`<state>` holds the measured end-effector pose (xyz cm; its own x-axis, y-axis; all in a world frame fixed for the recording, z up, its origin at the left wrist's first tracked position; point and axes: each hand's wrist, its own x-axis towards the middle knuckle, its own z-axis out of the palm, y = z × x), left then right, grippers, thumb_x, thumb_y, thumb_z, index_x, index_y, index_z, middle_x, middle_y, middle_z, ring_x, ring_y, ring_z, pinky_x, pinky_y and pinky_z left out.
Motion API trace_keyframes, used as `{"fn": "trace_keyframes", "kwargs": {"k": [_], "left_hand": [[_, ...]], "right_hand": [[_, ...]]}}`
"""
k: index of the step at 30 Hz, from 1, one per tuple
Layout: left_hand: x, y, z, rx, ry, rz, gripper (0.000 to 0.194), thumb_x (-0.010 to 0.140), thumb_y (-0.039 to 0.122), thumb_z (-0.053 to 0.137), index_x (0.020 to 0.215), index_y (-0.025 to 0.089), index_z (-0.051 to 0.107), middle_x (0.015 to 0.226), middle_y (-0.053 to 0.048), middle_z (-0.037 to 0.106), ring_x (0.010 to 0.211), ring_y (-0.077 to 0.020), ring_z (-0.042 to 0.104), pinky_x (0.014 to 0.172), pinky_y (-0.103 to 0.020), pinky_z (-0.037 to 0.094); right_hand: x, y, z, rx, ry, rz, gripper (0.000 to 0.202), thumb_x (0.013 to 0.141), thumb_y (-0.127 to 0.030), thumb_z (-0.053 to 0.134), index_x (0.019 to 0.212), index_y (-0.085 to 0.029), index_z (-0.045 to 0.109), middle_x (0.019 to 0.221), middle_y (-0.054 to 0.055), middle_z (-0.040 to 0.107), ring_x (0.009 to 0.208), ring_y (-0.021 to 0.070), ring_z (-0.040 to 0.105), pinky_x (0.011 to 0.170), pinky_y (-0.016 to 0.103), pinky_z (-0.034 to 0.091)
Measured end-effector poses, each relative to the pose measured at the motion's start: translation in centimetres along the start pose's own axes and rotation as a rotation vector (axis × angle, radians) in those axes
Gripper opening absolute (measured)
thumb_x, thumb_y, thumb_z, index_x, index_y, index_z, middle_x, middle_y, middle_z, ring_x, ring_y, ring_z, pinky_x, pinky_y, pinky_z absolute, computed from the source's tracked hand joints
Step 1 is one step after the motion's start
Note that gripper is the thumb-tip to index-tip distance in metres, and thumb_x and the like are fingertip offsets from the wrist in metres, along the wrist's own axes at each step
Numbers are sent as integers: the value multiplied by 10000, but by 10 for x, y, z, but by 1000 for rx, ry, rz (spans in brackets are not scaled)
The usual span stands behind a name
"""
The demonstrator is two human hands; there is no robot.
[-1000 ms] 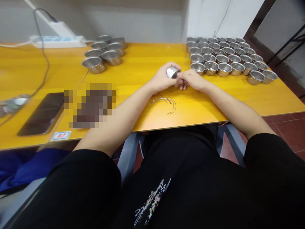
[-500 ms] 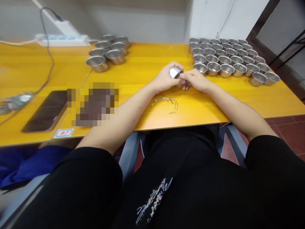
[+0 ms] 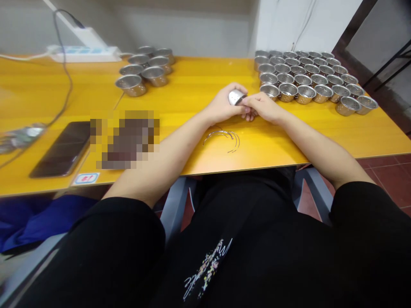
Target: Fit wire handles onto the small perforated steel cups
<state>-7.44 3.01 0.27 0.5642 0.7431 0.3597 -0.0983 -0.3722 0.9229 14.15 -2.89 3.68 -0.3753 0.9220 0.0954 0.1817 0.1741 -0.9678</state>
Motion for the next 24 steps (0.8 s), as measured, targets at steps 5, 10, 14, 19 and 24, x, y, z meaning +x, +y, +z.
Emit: {"fn": "trace_keyframes", "kwargs": {"k": [5,10,14,19,24], "left_hand": [[1,-1,1,-23,-21,-3,746,718,297,1159,1259,274,646,846,25,820,806,-272,909,817,-387,739],[2,-3,0,-20,-21,-1,733,707,310,1145,1245,280,647,836,30,838,800,-268,909,841,-385,734],[3,-5,-2,-3,-25,-10,744,685,309,1149,1239,283,653,846,22,855,832,-275,912,902,-404,743],[3,-6,-6,34,3,-7,727,666,272,1137,1237,273,686,902,10,859,879,-251,899,894,-359,713],[1,-3,-7,79,28,-1,709,654,276,1144,1215,261,712,911,11,833,928,-254,889,904,-353,719]], "right_hand": [[3,3,-1,-4,-45,-42,519,1311,-287,720,800,-204,692,719,23,806,597,122,743,584,165,606],[3,5,-3,8,-69,-80,574,1280,-401,809,762,-222,637,706,22,782,597,132,734,591,182,621],[2,4,-2,14,-55,-65,566,1231,-383,881,735,-217,664,690,16,752,594,126,718,594,186,612],[0,-1,2,-8,-46,-61,537,1220,-306,852,727,-216,658,676,6,736,573,101,684,585,169,581],[-1,-4,4,-15,-52,-83,519,1191,-290,832,711,-213,650,657,0,724,544,90,658,554,157,540]]}}
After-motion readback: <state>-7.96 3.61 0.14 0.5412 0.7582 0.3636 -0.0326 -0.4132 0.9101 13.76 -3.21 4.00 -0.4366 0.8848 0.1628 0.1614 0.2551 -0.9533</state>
